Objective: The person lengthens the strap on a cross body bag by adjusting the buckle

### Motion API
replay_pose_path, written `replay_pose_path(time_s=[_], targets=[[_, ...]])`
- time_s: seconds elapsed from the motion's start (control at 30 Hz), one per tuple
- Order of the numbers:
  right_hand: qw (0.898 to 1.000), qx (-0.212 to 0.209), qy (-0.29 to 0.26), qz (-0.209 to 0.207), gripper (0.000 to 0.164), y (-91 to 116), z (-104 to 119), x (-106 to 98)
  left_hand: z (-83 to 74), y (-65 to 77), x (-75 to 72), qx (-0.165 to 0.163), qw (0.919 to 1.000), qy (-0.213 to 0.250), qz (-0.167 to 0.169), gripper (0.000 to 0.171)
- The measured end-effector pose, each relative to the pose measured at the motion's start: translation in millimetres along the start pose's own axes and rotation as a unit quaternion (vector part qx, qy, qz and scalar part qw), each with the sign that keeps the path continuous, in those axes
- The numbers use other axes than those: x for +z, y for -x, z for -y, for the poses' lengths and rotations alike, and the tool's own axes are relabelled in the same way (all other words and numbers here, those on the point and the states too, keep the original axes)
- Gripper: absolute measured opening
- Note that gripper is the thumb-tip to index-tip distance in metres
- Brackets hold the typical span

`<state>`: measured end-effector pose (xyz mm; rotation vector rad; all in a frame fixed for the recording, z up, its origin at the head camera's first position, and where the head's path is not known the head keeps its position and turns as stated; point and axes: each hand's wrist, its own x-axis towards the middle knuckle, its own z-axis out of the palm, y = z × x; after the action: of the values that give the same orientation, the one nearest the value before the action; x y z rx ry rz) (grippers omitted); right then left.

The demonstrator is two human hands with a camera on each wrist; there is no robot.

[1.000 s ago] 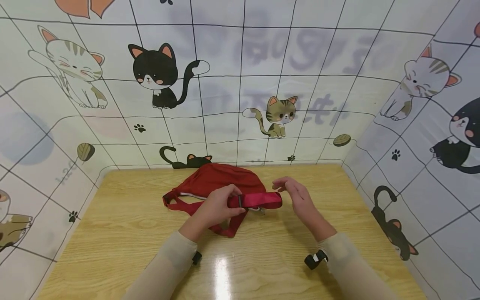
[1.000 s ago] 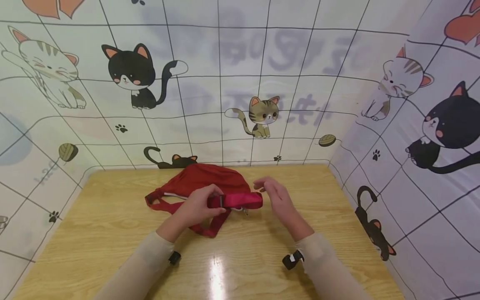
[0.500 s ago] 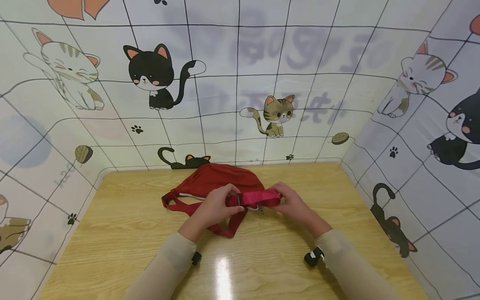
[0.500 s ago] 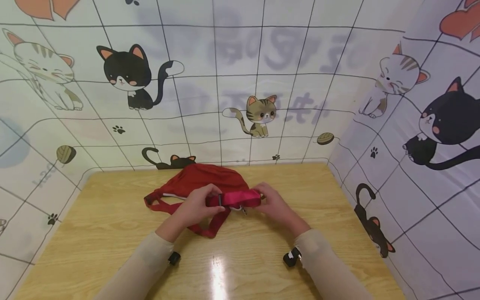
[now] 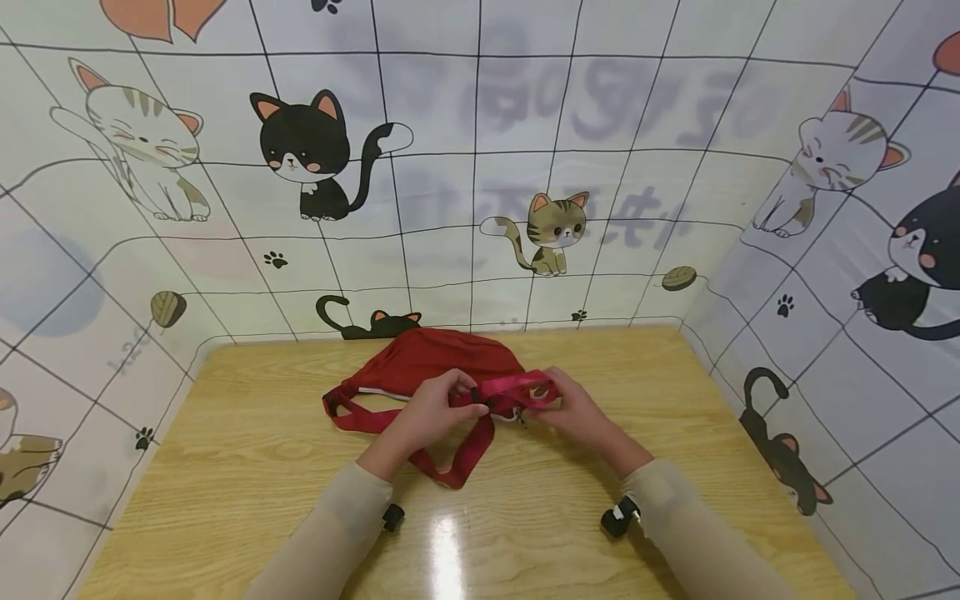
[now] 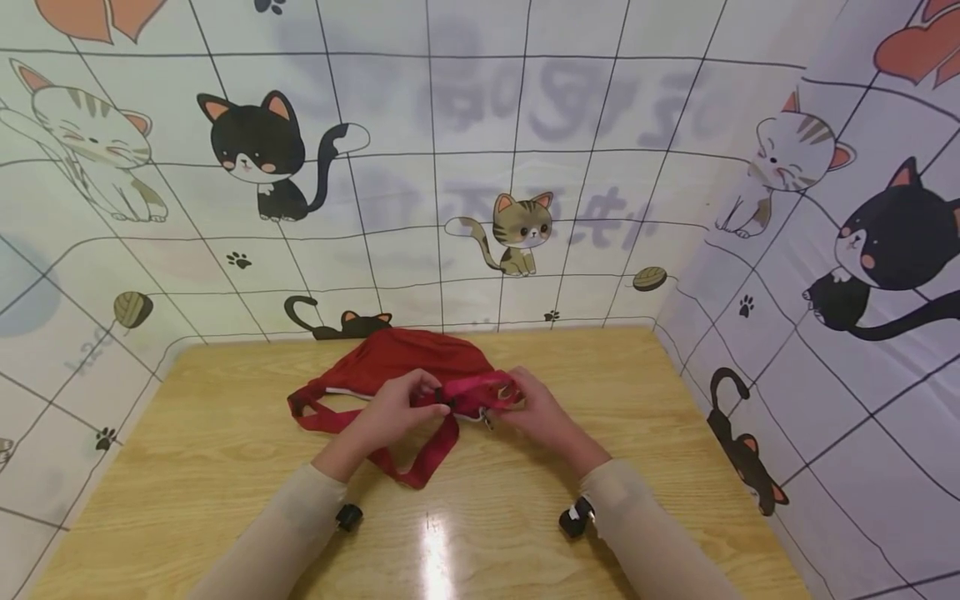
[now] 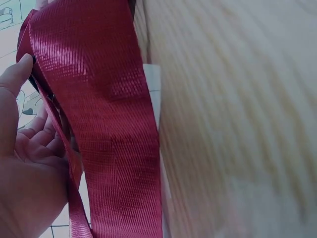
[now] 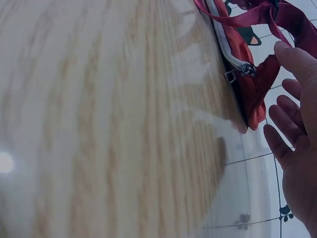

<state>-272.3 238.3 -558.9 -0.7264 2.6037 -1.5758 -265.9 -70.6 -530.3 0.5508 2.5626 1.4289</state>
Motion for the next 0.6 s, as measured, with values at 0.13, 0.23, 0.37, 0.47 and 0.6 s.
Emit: replay_pose_path(time_s=[0.13,0.23,0.37,0.47,0.6], targets=[[1.0,0.015,-0.015,0.004,0.049,-1,2,5,-0.6,0.0,0.7,0.0,1.0,0.002,0.003,0.037],[1.0,0.009,-0.024,0.01,0.048,-4,4,8,0.4,-0.7,1.4,0.0,1.0,-0.002,0.005,0.038],[0.999,0.011,-0.047,0.026,0.046,-7,8,10,1.0,-1.9,2.2,-0.001,1.0,-0.004,0.009,0.039],[0.997,0.03,-0.057,0.039,0.045,-9,10,10,0.7,-2.3,2.0,-0.001,0.9999,-0.005,0.011,0.039],[0.996,0.051,-0.048,0.047,0.046,-10,11,9,0.6,-2.3,1.5,-0.001,0.9999,-0.005,0.013,0.039]])
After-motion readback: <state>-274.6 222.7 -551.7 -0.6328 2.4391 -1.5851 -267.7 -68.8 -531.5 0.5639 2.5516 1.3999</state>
